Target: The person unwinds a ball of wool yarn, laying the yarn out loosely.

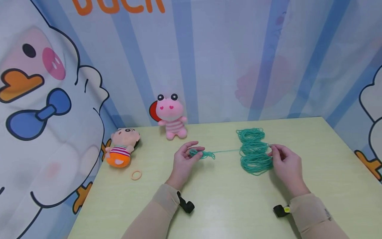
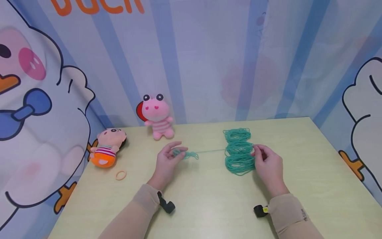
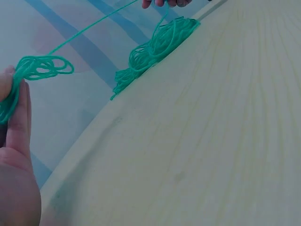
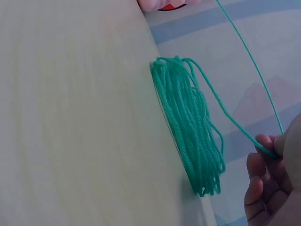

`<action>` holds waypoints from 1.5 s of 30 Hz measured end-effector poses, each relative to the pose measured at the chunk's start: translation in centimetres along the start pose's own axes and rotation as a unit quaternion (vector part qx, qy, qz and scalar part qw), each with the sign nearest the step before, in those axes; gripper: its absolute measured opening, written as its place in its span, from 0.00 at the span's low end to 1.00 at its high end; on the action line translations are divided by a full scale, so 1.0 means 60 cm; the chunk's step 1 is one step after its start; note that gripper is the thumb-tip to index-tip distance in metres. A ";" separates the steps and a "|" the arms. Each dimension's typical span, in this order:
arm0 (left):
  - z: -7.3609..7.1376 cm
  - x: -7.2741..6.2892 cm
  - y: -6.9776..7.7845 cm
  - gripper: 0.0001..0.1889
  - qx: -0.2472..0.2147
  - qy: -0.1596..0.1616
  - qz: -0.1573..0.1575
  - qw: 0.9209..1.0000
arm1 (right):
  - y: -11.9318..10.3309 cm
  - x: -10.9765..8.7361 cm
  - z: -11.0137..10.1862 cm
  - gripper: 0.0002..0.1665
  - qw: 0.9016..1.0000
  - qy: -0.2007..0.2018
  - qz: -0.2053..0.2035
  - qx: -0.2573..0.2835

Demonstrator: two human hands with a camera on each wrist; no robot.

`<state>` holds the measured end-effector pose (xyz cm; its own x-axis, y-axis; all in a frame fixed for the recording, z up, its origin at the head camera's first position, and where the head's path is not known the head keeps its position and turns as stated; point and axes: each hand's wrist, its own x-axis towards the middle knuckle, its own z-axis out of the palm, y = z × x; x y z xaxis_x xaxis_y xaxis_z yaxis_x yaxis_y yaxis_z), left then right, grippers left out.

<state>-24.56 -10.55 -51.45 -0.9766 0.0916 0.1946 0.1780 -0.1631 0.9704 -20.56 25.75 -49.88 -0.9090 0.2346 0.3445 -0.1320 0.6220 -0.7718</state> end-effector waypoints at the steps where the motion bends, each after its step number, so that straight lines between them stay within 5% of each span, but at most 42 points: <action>1: -0.001 0.000 0.000 0.23 -0.003 -0.005 -0.002 1.000 | 0.001 0.001 -0.001 0.21 1.000 0.001 0.005 -0.007; 10: -0.003 -0.001 0.001 0.23 0.000 -0.024 -0.025 0.999 | 0.006 0.005 -0.009 0.23 0.996 -0.030 0.060 -0.061; 21: -0.001 -0.002 0.006 0.18 -0.036 -0.015 -0.002 0.999 | 0.008 0.008 -0.009 0.27 0.976 -0.152 0.070 -0.137; 25: 0.001 -0.002 0.005 0.18 -0.041 -0.033 -0.004 0.999 | -0.019 0.000 0.000 0.25 0.986 -0.111 0.032 -0.120; 28: 0.001 -0.002 0.003 0.14 -0.044 -0.043 -0.008 0.998 | -0.048 -0.008 0.020 0.22 0.992 -0.079 -0.044 -0.083; 33: 0.000 -0.003 0.004 0.12 -0.054 -0.054 -0.015 0.997 | -0.093 -0.022 0.080 0.20 0.973 -0.163 -0.159 -0.041; 39: 0.000 -0.004 0.004 0.09 -0.049 -0.065 -0.021 0.996 | -0.136 -0.028 0.150 0.29 0.944 -0.292 -0.152 -0.016; 42: 0.001 -0.005 0.004 0.08 -0.046 -0.066 -0.018 0.997 | -0.146 -0.024 0.175 0.31 0.936 -0.321 -0.142 -0.007; 45: 0.003 -0.005 0.006 0.11 -0.043 -0.064 -0.017 0.997 | -0.151 -0.022 0.192 0.26 0.939 -0.315 -0.135 -0.005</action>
<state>-24.19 -10.44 -51.12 -0.9575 0.2223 0.1836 0.1283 -0.2415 0.9619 -22.73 11.19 -49.48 -0.8965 -0.4203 0.1402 -0.3914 0.6030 -0.6951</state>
